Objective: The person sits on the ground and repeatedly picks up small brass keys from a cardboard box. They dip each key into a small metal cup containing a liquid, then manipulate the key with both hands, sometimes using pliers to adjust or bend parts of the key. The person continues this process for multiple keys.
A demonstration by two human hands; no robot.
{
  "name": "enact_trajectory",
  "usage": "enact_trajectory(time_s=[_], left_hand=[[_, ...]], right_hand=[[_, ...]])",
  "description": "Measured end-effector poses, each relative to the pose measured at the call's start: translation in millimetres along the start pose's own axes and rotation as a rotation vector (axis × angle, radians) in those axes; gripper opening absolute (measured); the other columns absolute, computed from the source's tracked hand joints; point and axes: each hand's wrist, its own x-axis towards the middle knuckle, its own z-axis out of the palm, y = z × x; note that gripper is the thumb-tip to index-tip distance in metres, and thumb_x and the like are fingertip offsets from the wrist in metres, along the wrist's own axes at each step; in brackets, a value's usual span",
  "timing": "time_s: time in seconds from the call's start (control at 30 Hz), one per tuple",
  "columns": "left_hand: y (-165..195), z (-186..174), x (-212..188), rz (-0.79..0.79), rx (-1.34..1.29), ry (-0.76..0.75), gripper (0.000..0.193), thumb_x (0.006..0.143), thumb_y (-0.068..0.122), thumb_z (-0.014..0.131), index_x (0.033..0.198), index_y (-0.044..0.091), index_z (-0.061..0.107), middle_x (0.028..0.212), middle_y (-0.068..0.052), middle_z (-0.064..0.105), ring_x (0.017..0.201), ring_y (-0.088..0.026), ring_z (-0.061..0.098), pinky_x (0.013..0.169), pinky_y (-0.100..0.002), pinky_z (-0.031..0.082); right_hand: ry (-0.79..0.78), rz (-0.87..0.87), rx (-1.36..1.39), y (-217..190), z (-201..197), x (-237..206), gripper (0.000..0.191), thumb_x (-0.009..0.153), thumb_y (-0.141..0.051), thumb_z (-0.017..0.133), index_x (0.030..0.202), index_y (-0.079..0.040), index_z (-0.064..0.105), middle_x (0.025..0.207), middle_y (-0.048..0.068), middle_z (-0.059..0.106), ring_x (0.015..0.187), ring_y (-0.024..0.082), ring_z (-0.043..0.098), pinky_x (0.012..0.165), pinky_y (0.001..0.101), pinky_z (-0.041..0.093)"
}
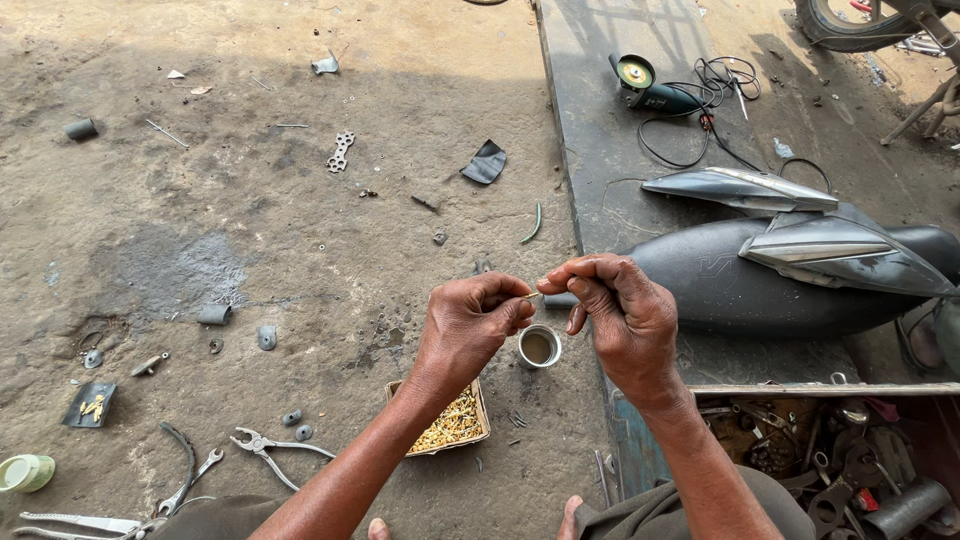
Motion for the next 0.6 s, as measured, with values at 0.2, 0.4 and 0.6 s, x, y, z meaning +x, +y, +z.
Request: enact_trajectory(time_s=[0.2, 0.4, 0.6], left_hand=[[2.2, 2.6, -0.8, 0.026, 0.026, 0.015, 0.017, 0.092, 0.014, 0.072, 0.105, 0.006, 0.079, 0.083, -0.003, 0.079, 0.077, -0.007, 0.075, 0.067, -0.023, 0.063], [2.0, 2.5, 0.5, 0.040, 0.020, 0.020, 0.017, 0.093, 0.016, 0.072, 0.104, 0.005, 0.079, 0.083, -0.004, 0.079, 0.077, -0.008, 0.075, 0.067, -0.024, 0.064], [3.8, 3.1, 4.0, 0.043, -0.057, 0.021, 0.019, 0.097, 0.017, 0.067, 0.105, 0.004, 0.078, 0.085, -0.006, 0.079, 0.079, -0.010, 0.077, 0.071, -0.025, 0.066]], right_hand=[[-0.021, -0.004, -0.050, -0.3, 0.2, 1.3, 0.009, 0.104, -0.001, 0.058, 0.111, -0.004, 0.064, 0.106, 0.009, 0.075, 0.093, 0.013, 0.076, 0.062, 0.0214, 0.064], [-0.007, 0.029, 0.006, 3.9, -3.7, 0.6, 0.009, 0.103, -0.002, 0.062, 0.111, -0.005, 0.065, 0.105, 0.008, 0.075, 0.091, 0.011, 0.074, 0.067, 0.0231, 0.064], [0.094, 0.113, 0.042, 8.0, -8.7, 0.6, 0.028, 0.097, -0.006, 0.070, 0.124, -0.004, 0.070, 0.102, 0.008, 0.075, 0.094, 0.012, 0.073, 0.072, 0.0243, 0.062]])
